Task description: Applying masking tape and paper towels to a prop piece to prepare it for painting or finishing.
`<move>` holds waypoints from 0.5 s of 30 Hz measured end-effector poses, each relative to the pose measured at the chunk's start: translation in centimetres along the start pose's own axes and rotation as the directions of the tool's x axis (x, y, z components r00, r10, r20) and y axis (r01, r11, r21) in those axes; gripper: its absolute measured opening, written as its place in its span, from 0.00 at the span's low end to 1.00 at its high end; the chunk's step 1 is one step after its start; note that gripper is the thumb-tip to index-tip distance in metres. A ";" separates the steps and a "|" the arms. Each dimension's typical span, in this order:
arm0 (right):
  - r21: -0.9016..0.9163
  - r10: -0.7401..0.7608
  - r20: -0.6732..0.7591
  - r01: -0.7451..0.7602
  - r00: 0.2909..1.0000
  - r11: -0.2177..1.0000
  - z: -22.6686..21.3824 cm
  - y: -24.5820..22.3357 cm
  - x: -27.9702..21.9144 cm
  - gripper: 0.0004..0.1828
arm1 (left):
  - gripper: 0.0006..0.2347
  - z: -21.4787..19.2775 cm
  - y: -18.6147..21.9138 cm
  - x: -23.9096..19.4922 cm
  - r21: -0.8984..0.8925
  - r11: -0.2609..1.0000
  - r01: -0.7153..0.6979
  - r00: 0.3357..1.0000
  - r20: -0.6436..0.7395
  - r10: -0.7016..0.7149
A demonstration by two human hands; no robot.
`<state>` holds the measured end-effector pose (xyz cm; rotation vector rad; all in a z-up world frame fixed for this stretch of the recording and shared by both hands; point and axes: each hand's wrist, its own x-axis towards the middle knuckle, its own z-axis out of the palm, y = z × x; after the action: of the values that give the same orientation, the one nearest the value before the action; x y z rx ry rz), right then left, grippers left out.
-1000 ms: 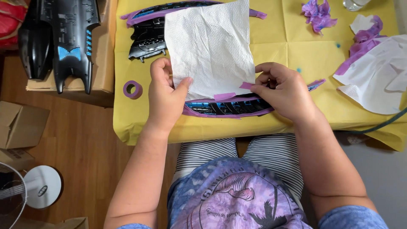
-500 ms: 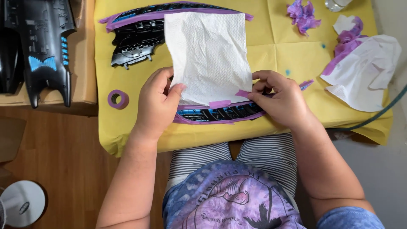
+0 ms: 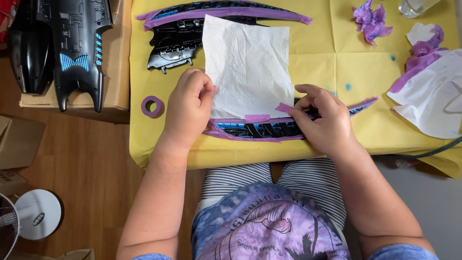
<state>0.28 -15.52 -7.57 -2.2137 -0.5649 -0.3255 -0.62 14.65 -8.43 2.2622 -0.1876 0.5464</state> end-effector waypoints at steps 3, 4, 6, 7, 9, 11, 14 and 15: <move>-0.016 -0.092 -0.020 0.092 0.996 0.996 0.1 -0.1 0.0 0.21 | 0.04 -0.3 -0.2 -0.3 0.014 1.000 -0.022 0.998 0.059 0.021; -0.017 -0.086 -0.016 0.085 0.996 0.996 0.1 0.0 -0.2 0.21 | 0.04 -0.3 -0.3 -0.5 0.010 1.000 -0.017 0.998 0.065 0.016; -0.017 -0.140 -0.038 0.140 0.989 0.990 0.2 0.1 -0.1 0.20 | 0.05 -0.5 -0.3 -0.5 0.009 0.998 -0.060 0.995 0.080 0.059; -0.017 -0.142 -0.038 0.141 0.989 0.990 0.3 0.1 0.0 0.20 | 0.05 -1.0 0.1 -0.6 0.010 0.998 -0.060 0.995 0.078 0.059; -0.032 -0.196 -0.054 0.195 0.979 0.980 0.3 0.2 -0.1 0.17 | 0.14 -1.9 0.9 -0.9 -0.068 0.995 -0.068 0.987 0.142 0.077; -0.125 -0.270 -0.072 0.260 0.960 0.957 0.2 0.2 -0.1 0.18 | 0.18 -1.9 0.8 -0.9 -0.078 0.995 -0.064 0.985 0.156 0.076; -0.213 -0.411 -0.084 0.386 0.908 0.897 0.2 -2.0 -1.7 0.12 | 0.22 -2.1 0.8 -1.0 -0.080 0.996 -0.047 0.982 0.178 0.061; -0.212 -0.475 -0.091 0.449 0.876 0.868 0.2 -3.0 -2.4 0.06 | 0.22 -2.1 0.8 -1.0 -0.073 0.997 -0.037 0.981 0.188 0.050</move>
<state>-3.31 -14.35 -6.72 -2.1840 -1.0261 -0.8081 -2.42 15.59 -7.04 2.2452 -0.3468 0.3409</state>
